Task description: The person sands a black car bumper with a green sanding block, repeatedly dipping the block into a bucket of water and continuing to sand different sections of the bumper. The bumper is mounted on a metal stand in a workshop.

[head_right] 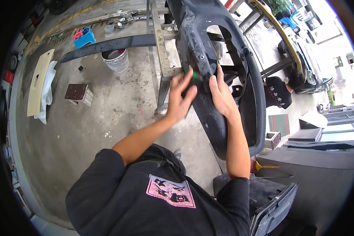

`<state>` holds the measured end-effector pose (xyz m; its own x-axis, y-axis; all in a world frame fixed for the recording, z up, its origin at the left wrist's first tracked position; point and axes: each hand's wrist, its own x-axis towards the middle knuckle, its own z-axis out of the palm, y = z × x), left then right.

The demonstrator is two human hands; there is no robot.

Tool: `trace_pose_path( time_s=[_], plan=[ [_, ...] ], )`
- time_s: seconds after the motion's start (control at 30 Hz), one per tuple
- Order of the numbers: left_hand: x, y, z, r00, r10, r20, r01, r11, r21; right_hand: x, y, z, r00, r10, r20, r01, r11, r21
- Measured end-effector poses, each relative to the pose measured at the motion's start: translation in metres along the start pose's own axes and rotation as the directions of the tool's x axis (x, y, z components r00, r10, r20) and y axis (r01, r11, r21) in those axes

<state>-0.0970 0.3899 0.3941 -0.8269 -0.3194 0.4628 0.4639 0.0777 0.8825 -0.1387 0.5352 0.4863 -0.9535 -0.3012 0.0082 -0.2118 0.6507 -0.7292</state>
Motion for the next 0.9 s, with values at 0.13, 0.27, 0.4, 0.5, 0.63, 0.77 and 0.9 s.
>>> trace_pose_path(
  time_s=[0.13,0.27,0.4,0.5,0.63,0.77,0.9],
  plan=[
    [0.005,-0.009,-0.004,0.999,-0.011,0.041,0.010,1.000,0.004,-0.002,0.000,0.000,0.999,-0.031,-0.013,0.031,0.999,-0.017],
    [0.028,-0.003,-0.012,0.997,-0.071,0.013,0.071,0.997,-0.010,-0.001,-0.002,0.000,1.000,0.004,-0.006,-0.005,0.999,-0.034],
    [-0.011,-0.006,-0.013,0.997,-0.025,0.075,0.026,1.000,-0.009,-0.002,0.006,0.003,1.000,0.007,-0.003,-0.008,0.997,-0.082],
    [0.047,-0.014,-0.016,0.997,-0.072,0.009,0.073,0.992,-0.105,0.000,-0.007,0.001,0.998,-0.053,-0.028,0.052,0.998,-0.033],
    [-0.008,-0.008,-0.010,0.994,-0.050,0.096,0.051,0.999,-0.008,0.003,0.007,0.000,1.000,-0.021,-0.004,0.020,0.998,-0.065],
    [0.024,-0.015,-0.017,0.994,-0.065,0.089,0.059,0.996,0.069,0.002,0.003,0.000,0.999,-0.041,-0.019,0.041,0.999,-0.036],
    [0.032,-0.013,-0.026,0.991,-0.034,0.126,0.025,0.997,0.073,0.004,0.001,0.001,1.000,-0.029,-0.011,0.029,1.000,-0.010]
  ],
)
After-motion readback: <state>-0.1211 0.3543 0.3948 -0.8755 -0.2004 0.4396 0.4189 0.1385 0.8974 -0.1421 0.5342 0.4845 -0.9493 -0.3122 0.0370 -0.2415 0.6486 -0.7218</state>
